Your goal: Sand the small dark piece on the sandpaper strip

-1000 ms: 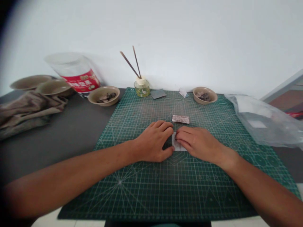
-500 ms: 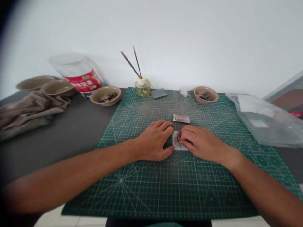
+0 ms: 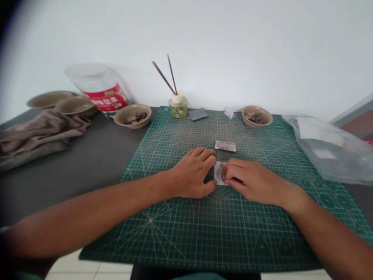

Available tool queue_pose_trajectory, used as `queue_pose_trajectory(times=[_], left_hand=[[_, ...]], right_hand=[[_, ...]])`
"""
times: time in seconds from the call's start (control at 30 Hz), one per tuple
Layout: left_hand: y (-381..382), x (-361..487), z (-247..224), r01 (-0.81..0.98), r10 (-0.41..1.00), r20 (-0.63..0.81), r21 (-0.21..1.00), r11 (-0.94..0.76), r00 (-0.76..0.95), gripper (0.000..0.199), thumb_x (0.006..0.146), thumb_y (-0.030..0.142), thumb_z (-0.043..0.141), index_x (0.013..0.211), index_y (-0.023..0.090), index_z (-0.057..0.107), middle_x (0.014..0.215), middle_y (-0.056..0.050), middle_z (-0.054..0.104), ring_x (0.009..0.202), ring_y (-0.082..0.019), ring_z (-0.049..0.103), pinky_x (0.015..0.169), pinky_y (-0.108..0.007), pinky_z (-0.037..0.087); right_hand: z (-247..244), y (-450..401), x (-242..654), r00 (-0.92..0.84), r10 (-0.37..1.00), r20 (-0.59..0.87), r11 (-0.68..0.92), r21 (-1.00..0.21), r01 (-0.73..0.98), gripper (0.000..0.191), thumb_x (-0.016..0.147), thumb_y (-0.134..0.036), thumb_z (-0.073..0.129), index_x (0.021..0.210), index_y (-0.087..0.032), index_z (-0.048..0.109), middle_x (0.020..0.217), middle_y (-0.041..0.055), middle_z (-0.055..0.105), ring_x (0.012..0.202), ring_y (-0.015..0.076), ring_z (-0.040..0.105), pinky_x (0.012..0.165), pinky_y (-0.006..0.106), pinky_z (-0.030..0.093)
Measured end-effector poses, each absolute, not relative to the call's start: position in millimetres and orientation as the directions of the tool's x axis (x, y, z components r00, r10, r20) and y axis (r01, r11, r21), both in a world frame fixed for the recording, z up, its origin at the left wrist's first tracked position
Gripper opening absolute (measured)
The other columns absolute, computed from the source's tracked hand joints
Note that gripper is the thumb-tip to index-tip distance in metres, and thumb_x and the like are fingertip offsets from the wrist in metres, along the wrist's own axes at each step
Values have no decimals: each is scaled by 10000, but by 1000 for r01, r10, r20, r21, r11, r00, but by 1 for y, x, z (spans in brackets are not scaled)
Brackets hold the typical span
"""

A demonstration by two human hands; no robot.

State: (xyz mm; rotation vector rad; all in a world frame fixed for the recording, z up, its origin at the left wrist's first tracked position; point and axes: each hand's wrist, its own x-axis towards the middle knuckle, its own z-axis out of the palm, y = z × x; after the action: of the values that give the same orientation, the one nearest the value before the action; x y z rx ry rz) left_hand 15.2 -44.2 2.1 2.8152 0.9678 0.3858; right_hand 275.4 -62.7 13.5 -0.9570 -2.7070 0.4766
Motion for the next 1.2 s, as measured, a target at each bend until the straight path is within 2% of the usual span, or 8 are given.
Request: queue_pose_trajectory(times=[0.1, 0.2, 0.3, 0.4, 0.6, 0.8, 1.0, 1.2], left_hand=[[-44, 15, 2, 585, 620, 199, 212, -783, 759, 392, 962, 477, 619, 1191, 159, 634, 1371, -144, 689, 1280, -356, 607, 1135, -524, 522], [-44, 15, 2, 585, 621, 199, 214, -783, 758, 390, 965, 473, 609, 1201, 164, 631, 1356, -139, 692, 1271, -355, 605, 1122, -526, 527], [-44, 15, 1, 586, 623, 195, 217, -781, 758, 398, 966, 473, 608, 1207, 157, 631, 1367, -148, 690, 1280, -356, 605, 1136, -523, 521], [-44, 15, 1, 583, 620, 203, 216, -784, 758, 392, 968, 474, 607, 1197, 157, 630, 1372, -154, 689, 1294, -355, 605, 1154, -516, 513], [-43, 15, 0, 578, 613, 212, 206, -790, 761, 396, 968, 476, 611, 1199, 154, 630, 1357, -144, 690, 1272, -357, 612, 1133, -526, 523], [-44, 15, 1, 572, 609, 206, 213, -792, 766, 400, 970, 485, 616, 1196, 155, 632, 1375, -157, 687, 1296, -357, 606, 1149, -518, 515], [-44, 15, 1, 577, 609, 206, 197, -792, 766, 395, 982, 477, 597, 1207, 155, 634, 1369, -150, 687, 1280, -355, 607, 1141, -519, 516], [-43, 15, -2, 566, 602, 224, 206, -798, 767, 394, 977, 491, 613, 1194, 162, 631, 1375, -149, 690, 1282, -354, 607, 1146, -516, 514]], right_hand=[[9, -63, 271, -775, 614, 152, 774, -309, 552, 176, 1119, -226, 550, 1026, -247, 697, 1082, 64, 780, 917, 215, 751, 796, 355, 566], [7, -57, 269, -730, 657, 190, 752, -242, 613, 185, 1114, -228, 553, 1030, -235, 717, 1096, 81, 793, 941, 245, 763, 801, 383, 572], [10, -56, 273, -726, 662, 185, 744, -283, 605, 178, 1108, -228, 574, 1019, -237, 728, 1068, 69, 799, 927, 232, 766, 796, 371, 576], [13, -60, 275, -788, 599, 146, 774, -359, 521, 192, 1115, -224, 577, 1011, -249, 736, 1023, 38, 795, 874, 189, 760, 765, 328, 573], [9, -55, 270, -749, 623, 224, 780, -244, 576, 202, 1111, -220, 556, 1019, -231, 736, 1072, 76, 798, 929, 236, 763, 812, 375, 577], [14, -59, 270, -788, 600, 138, 757, -415, 504, 167, 1107, -231, 595, 988, -249, 710, 1014, 32, 777, 868, 179, 752, 780, 310, 564], [10, -55, 272, -701, 687, 191, 716, -339, 610, 171, 1090, -226, 584, 1046, -260, 745, 1112, 58, 792, 963, 228, 769, 820, 354, 576], [9, -61, 271, -733, 671, 112, 698, -428, 574, 165, 1110, -256, 575, 1050, -268, 728, 1108, 43, 782, 959, 209, 770, 848, 348, 590]])
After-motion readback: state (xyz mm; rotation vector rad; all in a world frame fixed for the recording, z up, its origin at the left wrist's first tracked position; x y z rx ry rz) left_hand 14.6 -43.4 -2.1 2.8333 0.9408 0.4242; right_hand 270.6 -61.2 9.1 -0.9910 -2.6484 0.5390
